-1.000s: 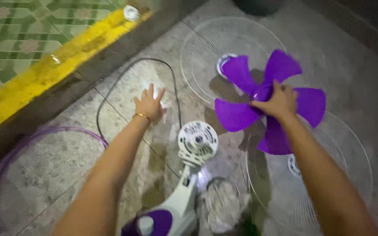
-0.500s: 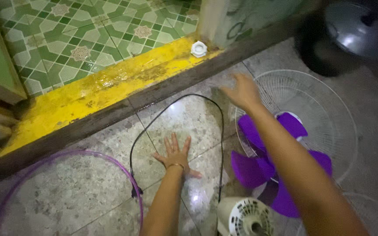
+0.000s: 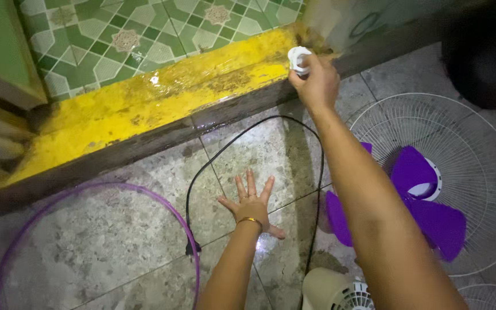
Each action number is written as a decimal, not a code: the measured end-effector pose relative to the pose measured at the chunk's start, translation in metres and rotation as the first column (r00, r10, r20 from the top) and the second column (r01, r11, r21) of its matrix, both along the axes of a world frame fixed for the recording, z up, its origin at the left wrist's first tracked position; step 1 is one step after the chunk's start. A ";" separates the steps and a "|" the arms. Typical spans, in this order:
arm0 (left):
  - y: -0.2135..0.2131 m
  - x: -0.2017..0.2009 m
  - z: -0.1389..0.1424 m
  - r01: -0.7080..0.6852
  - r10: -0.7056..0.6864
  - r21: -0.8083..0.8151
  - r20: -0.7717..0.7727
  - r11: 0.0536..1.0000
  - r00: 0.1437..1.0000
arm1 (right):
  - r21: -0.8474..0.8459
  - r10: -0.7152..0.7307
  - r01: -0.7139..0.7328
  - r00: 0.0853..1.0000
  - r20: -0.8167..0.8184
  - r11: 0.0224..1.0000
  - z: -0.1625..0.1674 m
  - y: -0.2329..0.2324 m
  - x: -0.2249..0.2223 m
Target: The person disassembles a standing electric fan, removing the front guard and purple blades, and wipes the guard, blades, and motor housing with a cloth. They then reattach the blades and guard, tightening the center cap by hand to reassemble the fan.
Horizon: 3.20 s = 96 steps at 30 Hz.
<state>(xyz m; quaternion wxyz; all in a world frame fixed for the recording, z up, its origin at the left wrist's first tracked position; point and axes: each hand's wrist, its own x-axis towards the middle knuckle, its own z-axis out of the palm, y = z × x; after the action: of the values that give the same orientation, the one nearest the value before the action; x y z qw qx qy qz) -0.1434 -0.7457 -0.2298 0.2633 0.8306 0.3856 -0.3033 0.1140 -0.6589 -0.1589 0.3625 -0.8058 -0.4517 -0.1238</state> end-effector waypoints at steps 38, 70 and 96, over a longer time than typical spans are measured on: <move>-0.053 -0.015 -0.003 0.116 -0.124 0.229 0.025 0.967 0.992 | -0.510 -0.448 0.235 0.823 -0.349 0.828 0.051 -0.501 -0.107; -0.148 -0.028 0.108 0.305 -0.382 0.256 0.778 0.917 0.499 | -0.357 -0.379 0.836 -0.197 -0.904 0.416 -0.065 -0.877 -0.267; -0.062 -0.096 0.164 -0.015 0.456 -0.647 0.520 0.762 0.722 | -0.077 -0.279 0.484 0.362 -0.889 0.872 0.049 -0.655 -0.252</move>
<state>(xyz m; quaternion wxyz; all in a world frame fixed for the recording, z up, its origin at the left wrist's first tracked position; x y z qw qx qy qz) -0.2392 -0.8077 -0.0656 0.6683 0.6940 0.2606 -0.0626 -0.1380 -1.3143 -0.1099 0.5807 -0.7929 0.0164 0.1839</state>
